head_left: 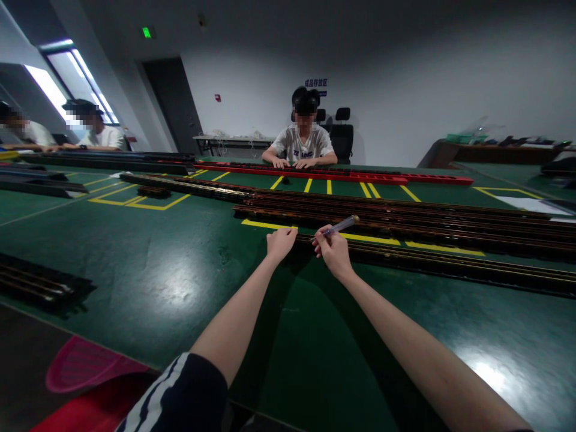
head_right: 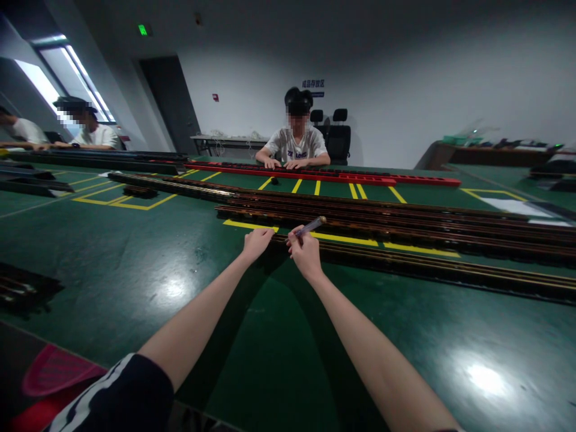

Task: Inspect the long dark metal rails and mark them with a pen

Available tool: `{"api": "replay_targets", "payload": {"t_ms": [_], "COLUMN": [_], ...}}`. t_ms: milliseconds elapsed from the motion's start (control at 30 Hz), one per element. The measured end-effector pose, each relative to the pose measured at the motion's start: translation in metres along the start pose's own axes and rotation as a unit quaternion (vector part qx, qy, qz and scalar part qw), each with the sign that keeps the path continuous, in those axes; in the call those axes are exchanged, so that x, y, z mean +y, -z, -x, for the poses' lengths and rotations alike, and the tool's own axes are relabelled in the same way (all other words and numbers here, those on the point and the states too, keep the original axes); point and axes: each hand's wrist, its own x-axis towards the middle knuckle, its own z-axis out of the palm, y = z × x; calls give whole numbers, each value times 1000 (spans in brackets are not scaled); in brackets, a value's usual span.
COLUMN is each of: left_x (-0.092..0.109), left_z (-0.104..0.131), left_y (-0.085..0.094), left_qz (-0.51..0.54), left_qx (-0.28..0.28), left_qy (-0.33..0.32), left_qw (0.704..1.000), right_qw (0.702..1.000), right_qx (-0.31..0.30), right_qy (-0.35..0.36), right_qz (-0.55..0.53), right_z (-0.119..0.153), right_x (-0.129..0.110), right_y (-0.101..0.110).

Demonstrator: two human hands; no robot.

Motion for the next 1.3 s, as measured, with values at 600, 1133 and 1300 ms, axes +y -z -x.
{"api": "replay_targets", "payload": {"t_ms": [600, 1133, 1300], "left_x": [1, -1, -2], "left_z": [5, 3, 0], "left_y": [-2, -4, -6], "left_qz": [-8, -2, -5], "left_qx": [18, 12, 13], "left_qy": [-17, -19, -18], "left_qw": [1000, 1000, 1000], "right_qw": [996, 998, 999], "right_qx": [9, -1, 16], "right_qy": [27, 8, 4], "right_qz": [88, 59, 43], "right_z": [3, 8, 9], "right_x": [-4, -4, -3], "right_y": [8, 31, 30]}}
